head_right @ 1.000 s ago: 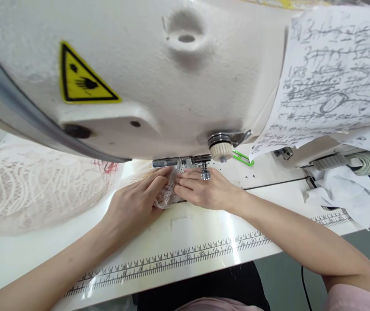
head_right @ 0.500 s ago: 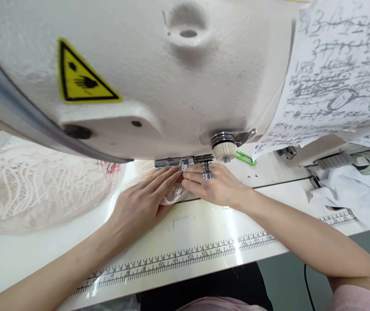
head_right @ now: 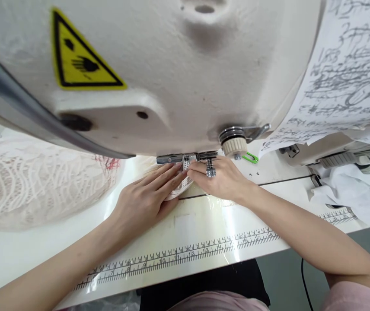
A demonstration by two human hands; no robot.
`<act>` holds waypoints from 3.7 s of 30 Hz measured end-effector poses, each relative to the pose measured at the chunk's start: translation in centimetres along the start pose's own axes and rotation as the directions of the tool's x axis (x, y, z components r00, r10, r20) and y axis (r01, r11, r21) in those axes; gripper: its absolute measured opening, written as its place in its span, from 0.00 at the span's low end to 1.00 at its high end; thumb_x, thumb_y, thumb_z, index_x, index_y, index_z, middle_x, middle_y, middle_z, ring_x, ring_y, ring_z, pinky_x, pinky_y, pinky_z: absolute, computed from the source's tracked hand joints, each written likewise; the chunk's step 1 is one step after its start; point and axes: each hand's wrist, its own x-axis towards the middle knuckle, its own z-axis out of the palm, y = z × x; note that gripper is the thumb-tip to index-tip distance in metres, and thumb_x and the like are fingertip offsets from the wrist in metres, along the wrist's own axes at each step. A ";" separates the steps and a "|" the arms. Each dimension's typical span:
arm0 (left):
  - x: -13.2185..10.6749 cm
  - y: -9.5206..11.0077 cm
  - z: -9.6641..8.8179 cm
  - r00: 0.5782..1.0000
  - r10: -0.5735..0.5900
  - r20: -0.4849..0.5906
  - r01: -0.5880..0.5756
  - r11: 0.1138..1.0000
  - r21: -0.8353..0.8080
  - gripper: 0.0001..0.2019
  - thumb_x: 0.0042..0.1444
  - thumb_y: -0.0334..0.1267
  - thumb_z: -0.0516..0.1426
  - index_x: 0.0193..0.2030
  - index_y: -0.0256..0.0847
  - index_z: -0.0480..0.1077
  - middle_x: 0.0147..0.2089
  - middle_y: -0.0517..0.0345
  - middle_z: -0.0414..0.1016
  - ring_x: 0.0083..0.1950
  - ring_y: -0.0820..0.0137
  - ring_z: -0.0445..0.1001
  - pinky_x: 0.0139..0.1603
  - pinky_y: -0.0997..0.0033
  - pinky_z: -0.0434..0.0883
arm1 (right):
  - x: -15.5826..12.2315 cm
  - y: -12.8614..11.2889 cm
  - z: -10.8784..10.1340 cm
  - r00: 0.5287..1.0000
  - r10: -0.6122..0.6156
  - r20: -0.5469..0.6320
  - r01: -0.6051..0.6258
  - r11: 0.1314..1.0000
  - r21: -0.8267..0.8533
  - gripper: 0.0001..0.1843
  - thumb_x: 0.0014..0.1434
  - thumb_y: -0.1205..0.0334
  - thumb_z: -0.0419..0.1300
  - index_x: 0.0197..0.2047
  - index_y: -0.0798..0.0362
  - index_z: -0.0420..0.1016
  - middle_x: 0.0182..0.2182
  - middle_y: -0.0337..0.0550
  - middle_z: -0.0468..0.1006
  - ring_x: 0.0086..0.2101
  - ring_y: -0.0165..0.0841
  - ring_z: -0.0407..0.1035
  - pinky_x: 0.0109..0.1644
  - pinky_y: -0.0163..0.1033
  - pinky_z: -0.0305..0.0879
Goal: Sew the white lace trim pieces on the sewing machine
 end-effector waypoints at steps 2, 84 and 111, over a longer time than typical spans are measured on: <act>0.1 0.0 0.0 1.000 -0.015 0.006 0.015 1.000 -0.010 0.20 0.63 0.38 0.51 0.59 0.33 0.68 0.60 0.46 0.68 0.61 0.56 0.68 0.58 0.56 0.72 | 0.1 -0.2 -0.2 1.000 0.002 -0.012 -0.002 1.000 -0.022 0.12 0.64 0.70 0.49 0.38 0.54 0.74 0.39 0.36 0.79 0.33 0.27 0.72 0.30 0.38 0.61; 0.9 -0.4 -0.2 0.993 0.115 -0.014 -0.113 0.988 0.107 0.17 0.64 0.35 0.52 0.56 0.31 0.69 0.56 0.42 0.73 0.56 0.55 0.72 0.56 0.53 0.73 | 0.3 -0.6 -1.1 0.998 0.059 0.012 -0.057 0.989 -0.135 0.13 0.62 0.74 0.52 0.41 0.51 0.74 0.40 0.39 0.79 0.36 0.28 0.69 0.40 0.37 0.59; 0.6 -3.4 -0.7 0.966 0.259 -0.005 -0.259 0.966 0.001 0.16 0.64 0.30 0.48 0.52 0.30 0.72 0.55 0.46 0.73 0.56 0.60 0.73 0.60 0.57 0.71 | 0.4 -2.0 1.2 0.998 -0.041 -0.055 0.040 0.999 -0.020 0.11 0.61 0.74 0.55 0.42 0.51 0.73 0.37 0.38 0.77 0.42 0.28 0.68 0.46 0.36 0.65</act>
